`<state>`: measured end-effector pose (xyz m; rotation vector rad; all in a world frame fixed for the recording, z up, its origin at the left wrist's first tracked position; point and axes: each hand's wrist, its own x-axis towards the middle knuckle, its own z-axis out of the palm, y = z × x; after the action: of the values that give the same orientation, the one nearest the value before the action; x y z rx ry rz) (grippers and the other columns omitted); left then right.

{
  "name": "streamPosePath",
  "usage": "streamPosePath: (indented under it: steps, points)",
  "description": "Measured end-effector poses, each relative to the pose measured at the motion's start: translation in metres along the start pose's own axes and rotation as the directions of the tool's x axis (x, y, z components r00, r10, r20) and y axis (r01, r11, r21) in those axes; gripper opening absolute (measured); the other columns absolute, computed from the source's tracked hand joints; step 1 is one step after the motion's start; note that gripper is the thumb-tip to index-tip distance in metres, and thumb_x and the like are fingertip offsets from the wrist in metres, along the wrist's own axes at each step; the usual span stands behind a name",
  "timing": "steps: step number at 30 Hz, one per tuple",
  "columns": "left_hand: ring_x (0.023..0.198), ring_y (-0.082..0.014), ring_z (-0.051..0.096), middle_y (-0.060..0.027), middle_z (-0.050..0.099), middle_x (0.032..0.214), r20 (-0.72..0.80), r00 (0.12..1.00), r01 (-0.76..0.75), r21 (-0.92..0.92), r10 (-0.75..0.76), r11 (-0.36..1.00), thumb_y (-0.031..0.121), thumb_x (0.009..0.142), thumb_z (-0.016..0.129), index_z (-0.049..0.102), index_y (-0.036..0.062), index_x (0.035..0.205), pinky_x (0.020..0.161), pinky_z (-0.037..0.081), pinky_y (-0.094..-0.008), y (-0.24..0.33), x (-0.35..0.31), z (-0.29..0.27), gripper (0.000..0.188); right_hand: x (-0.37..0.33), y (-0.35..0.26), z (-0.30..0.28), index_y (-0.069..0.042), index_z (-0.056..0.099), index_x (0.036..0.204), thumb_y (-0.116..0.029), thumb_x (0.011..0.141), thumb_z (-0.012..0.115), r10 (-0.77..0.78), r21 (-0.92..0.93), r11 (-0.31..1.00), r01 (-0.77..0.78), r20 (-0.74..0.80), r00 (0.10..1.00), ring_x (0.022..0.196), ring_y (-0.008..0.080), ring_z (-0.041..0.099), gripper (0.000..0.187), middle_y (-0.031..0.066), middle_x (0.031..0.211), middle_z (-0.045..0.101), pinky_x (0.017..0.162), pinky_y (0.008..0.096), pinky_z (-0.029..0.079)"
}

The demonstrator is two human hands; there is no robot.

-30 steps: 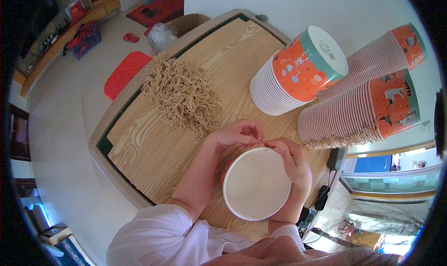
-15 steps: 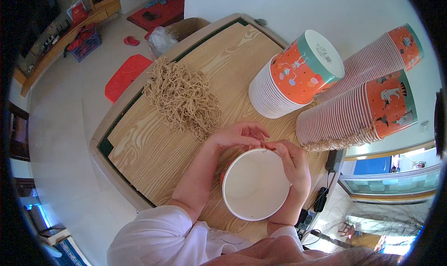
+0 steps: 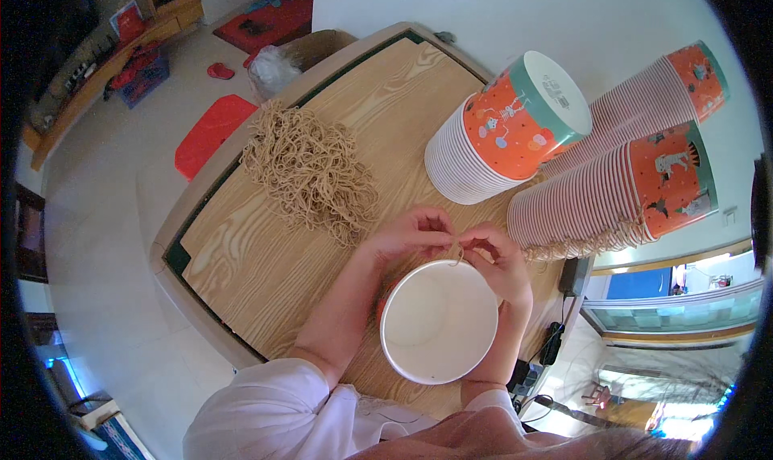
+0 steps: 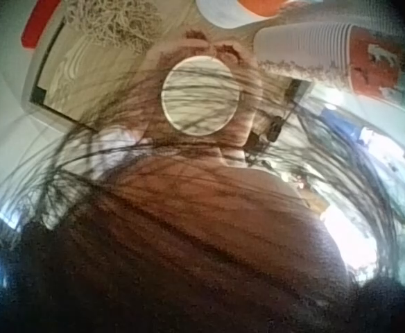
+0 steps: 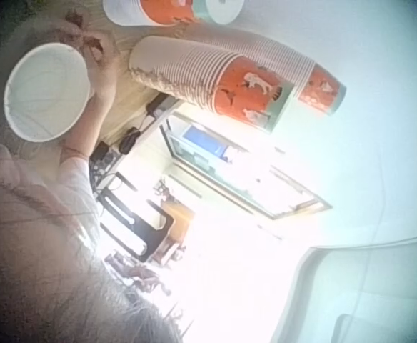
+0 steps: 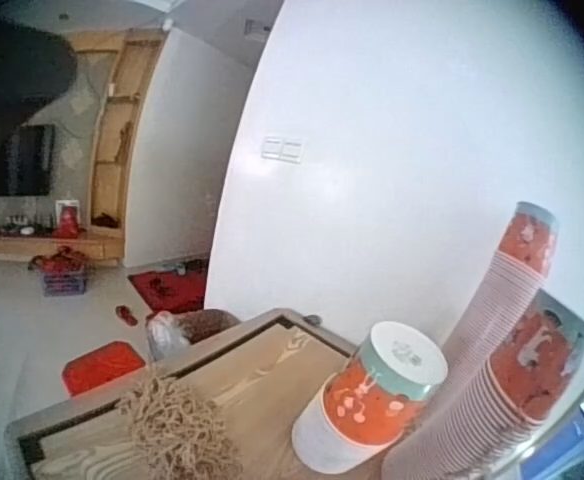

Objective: Placing rubber bands around the rims of paper buckets for packaging.

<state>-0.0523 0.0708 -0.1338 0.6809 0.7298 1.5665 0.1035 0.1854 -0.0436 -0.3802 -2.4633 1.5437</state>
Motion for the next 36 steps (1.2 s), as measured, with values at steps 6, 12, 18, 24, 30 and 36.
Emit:
streamPosePath:
  steps: [6,12,18,24,30,36]
  points:
    - [0.067,-0.0060,0.056,0.0017,0.061,0.078,0.036,0.999,0.023,0.002,-0.023,1.000,0.018,0.087,0.066,0.060,0.0071,0.095,0.056,0.044,-0.0199,-0.006,0.003,0.004,0.015,0.007,0.007,0.005,-0.002,0.063,0.094,0.014,0.073,0.063,-0.079,-0.084,0.993,0.082,0.043,0.996,0.087,0.0162,0.058,0.026,0.0061,0.089,0.058,0.080,0.0269,0.048]
    - [0.070,-0.0069,0.057,0.0003,0.063,0.084,0.020,1.000,0.010,-0.134,-0.007,0.991,0.018,0.087,0.065,0.061,0.0065,0.103,0.059,0.046,-0.0203,-0.004,0.003,0.009,0.019,0.009,0.008,0.003,-0.002,0.061,0.086,0.013,0.071,0.065,-0.164,-0.161,0.975,0.153,-0.055,0.985,0.082,0.0166,0.056,0.021,0.0046,0.083,0.056,0.074,0.0269,0.044]
    - [0.071,-0.0068,0.058,-0.0001,0.064,0.085,0.056,0.998,0.039,-0.074,-0.035,0.996,0.017,0.086,0.066,0.061,0.0069,0.104,0.060,0.047,-0.0202,-0.002,0.002,0.002,0.021,0.009,0.005,0.004,-0.003,0.064,0.086,0.008,0.072,0.069,-0.177,-0.186,0.969,0.164,-0.054,0.983,0.082,0.0198,0.058,0.019,0.0063,0.084,0.061,0.073,0.0302,0.047]
    - [0.068,-0.0059,0.058,0.0017,0.062,0.082,0.119,0.993,0.021,-0.036,-0.016,0.999,0.018,0.084,0.068,0.058,0.0083,0.096,0.056,0.045,-0.0188,-0.008,0.003,-0.008,0.018,0.008,0.008,0.005,-0.003,0.063,0.085,0.009,0.072,0.069,-0.147,-0.155,0.979,0.134,-0.080,0.986,0.079,0.0183,0.057,0.019,0.0058,0.083,0.060,0.071,0.0283,0.046]
    - [0.067,-0.0054,0.057,0.0018,0.061,0.082,0.070,0.997,0.037,-0.092,-0.031,0.995,0.019,0.084,0.067,0.057,0.0080,0.099,0.053,0.043,-0.0183,-0.003,-0.002,-0.005,0.021,0.008,0.006,0.006,-0.002,0.062,0.086,0.010,0.072,0.069,-0.150,-0.151,0.979,0.135,-0.096,0.984,0.077,0.0167,0.057,0.020,0.0057,0.081,0.057,0.070,0.0276,0.047]
    - [0.066,-0.0059,0.058,0.0012,0.062,0.079,0.105,0.994,0.013,0.064,-0.019,0.998,0.020,0.085,0.067,0.059,0.0070,0.098,0.053,0.044,-0.0186,-0.012,0.003,-0.010,0.019,0.008,0.003,0.006,-0.001,0.057,0.087,0.012,0.073,0.066,-0.140,-0.138,0.982,0.132,-0.052,0.989,0.082,0.0158,0.055,0.021,0.0056,0.086,0.054,0.075,0.0260,0.046]
